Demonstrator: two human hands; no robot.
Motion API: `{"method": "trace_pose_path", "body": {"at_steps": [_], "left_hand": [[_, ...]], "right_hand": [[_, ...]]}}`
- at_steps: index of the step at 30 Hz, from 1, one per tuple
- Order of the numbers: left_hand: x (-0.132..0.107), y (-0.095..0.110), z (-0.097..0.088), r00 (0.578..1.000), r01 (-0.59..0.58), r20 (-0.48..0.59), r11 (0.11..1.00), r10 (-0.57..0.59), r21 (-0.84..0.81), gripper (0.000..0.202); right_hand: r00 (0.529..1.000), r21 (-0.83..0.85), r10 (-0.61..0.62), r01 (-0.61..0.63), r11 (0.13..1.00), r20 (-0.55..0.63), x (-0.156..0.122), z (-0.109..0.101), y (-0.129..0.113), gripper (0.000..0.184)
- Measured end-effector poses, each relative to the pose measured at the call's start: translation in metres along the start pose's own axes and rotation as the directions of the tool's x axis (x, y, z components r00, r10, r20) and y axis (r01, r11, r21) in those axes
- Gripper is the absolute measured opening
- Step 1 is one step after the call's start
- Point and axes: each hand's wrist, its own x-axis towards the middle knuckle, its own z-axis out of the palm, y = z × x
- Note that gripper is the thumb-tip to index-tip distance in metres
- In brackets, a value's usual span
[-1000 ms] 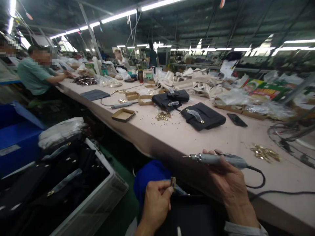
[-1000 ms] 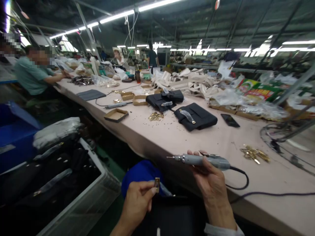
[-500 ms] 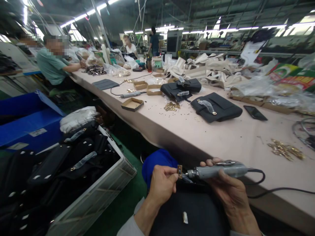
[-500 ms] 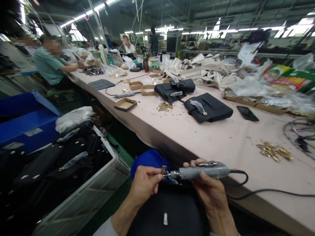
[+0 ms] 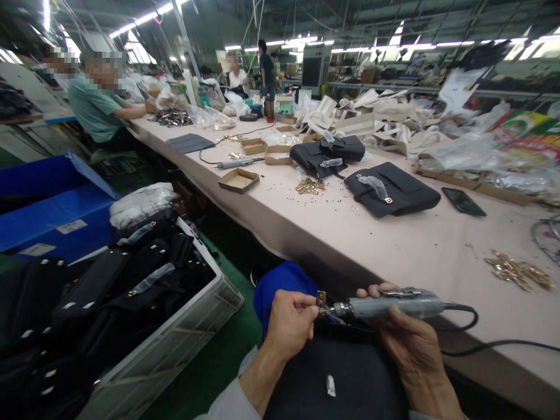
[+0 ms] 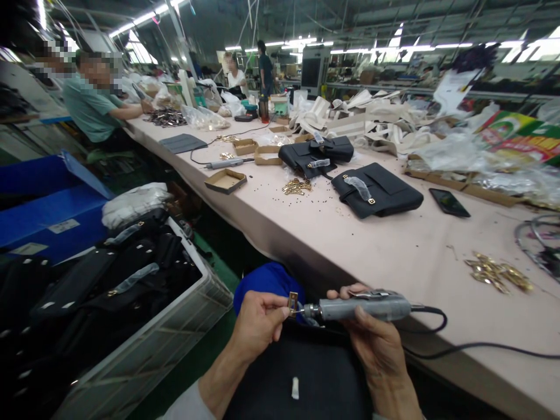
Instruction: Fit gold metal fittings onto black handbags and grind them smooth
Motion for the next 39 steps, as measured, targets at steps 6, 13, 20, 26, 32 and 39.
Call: {"method": "trace_pose_path", "body": {"at_steps": [6, 13, 20, 26, 32, 39], "left_hand": [[0.002, -0.005, -0.001, 1.0, 0.0, 0.01, 1.0, 0.0, -0.027, 0.019], [0.002, -0.006, -0.002, 1.0, -0.005, 0.013, 0.999, 0.005, -0.05, 0.017], [0.0, -0.002, -0.001, 1.0, 0.013, 0.009, 0.993, -0.012, -0.12, 0.023], [-0.001, 0.002, 0.001, 1.0, -0.005, -0.004, 0.993, 0.004, -0.122, 0.023], [-0.002, 0.002, 0.004, 1.0, 0.001, -0.012, 0.987, -0.003, -0.163, 0.021], [-0.001, -0.004, 0.006, 0.999, -0.008, -0.034, 0.988, 0.002, -0.156, 0.018]], "right_hand": [[0.999, -0.015, 0.002, -0.001, 1.0, 0.04, -0.003, 0.001, 0.0, 0.047], [0.998, -0.014, -0.011, 0.012, 1.0, 0.059, -0.006, 0.003, 0.001, 0.042], [1.0, 0.001, -0.002, 0.002, 1.0, 0.015, -0.006, 0.001, 0.003, 0.042], [1.0, 0.018, -0.008, 0.008, 1.0, -0.01, -0.007, -0.005, 0.005, 0.046], [0.999, 0.016, -0.016, 0.017, 1.0, -0.032, -0.013, -0.004, 0.003, 0.046], [0.997, -0.031, -0.069, 0.07, 0.997, 0.044, -0.021, 0.004, -0.003, 0.039]]}}
